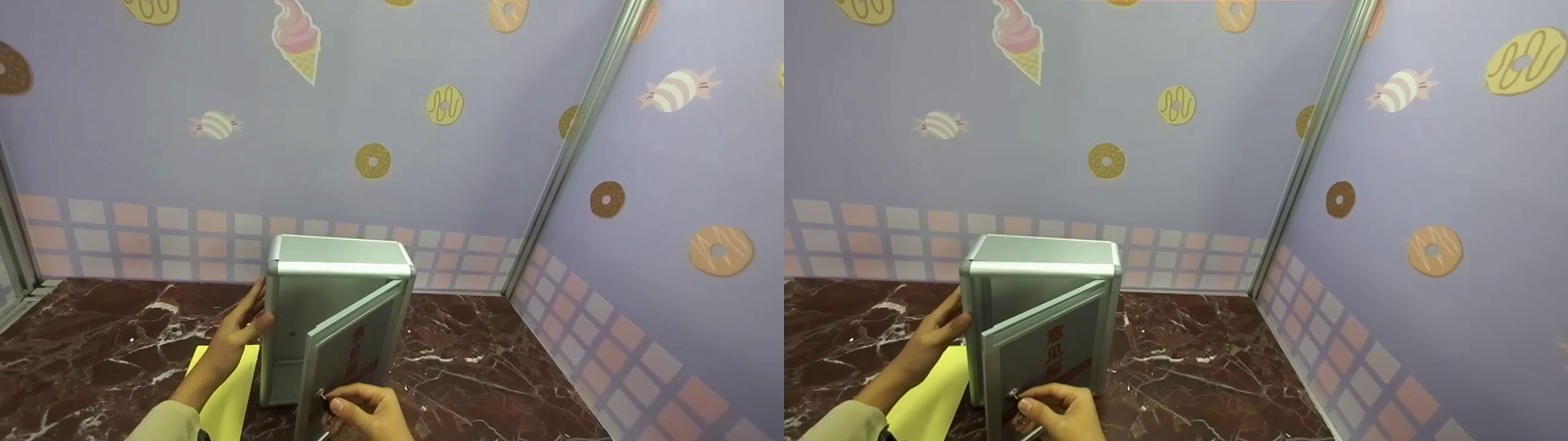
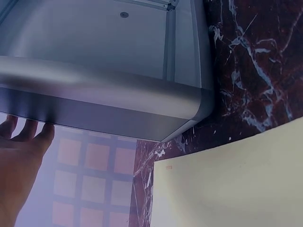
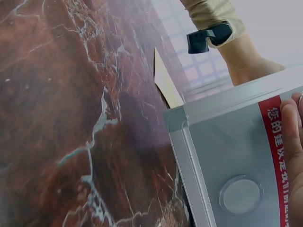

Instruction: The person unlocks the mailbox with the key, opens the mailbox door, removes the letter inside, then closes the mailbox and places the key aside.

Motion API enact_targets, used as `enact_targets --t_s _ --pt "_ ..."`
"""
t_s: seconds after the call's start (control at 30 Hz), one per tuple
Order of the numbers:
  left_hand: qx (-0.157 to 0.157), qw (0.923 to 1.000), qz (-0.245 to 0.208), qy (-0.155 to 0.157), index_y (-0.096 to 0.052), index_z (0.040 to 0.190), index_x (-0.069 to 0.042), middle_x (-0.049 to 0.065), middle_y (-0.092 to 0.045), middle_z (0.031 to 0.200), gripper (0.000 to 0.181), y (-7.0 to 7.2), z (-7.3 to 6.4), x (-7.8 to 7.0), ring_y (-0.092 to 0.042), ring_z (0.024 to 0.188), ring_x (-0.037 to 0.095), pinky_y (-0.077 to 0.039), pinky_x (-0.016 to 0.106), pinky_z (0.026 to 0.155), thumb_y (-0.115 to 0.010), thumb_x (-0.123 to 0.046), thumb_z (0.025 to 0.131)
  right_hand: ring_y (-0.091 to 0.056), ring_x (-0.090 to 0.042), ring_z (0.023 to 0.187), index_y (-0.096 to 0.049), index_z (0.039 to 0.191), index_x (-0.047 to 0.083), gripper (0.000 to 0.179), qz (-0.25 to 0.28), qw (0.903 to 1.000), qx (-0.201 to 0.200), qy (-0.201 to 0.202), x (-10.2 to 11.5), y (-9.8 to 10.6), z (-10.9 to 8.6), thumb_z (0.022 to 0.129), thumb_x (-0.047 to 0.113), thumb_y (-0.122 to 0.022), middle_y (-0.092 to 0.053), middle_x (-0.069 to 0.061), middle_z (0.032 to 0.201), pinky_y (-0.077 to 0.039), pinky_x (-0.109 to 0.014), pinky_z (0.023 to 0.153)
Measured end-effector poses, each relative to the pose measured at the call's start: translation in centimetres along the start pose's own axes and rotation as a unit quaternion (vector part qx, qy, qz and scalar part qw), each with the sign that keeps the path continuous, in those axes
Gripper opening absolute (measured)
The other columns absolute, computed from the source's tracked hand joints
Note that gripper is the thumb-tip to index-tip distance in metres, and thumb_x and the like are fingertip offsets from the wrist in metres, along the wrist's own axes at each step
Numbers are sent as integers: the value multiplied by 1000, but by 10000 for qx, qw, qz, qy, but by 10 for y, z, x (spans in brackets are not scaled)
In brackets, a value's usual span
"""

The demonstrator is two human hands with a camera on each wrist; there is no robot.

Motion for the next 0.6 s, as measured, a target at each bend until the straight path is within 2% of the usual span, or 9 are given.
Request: enact_targets --t_s 0.27,0.5,0.6 --pt "26 10000 39 -6 -17 158 -12 13 -24 159 65 -1 -1 -3 -25 141 36 -39 21 98 -48 -5 102 -69 -11 71 -62 110 -19 32 118 9994 -219 -259 -7 -7 9 97 9 -63 -72 -14 88 -58 -30 69" --pt "-99 9999 104 -45 -21 158 -16 9 -28 157 66 1 0 -2 -30 139 33 -42 29 99 -50 -4 100 -70 -13 72 -62 110 -18 30 45 9990 -382 -234 -8 -12 17 96 9 -64 -71 -20 88 -57 -51 73" --pt "-118 9999 90 -55 -21 158 -15 10 -28 157 66 1 0 -1 -30 138 34 -41 38 101 -51 -4 100 -69 -13 72 -62 110 -19 30 108 9986 -458 -233 -10 -14 21 96 7 -64 -71 -20 88 -58 -45 73"
Point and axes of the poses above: each hand's wrist, its own z-axis towards the middle knuckle, its own y-axis out of the back of the hand, x = y × z, the point moved 10 cm from there along z, towards the middle knuckle
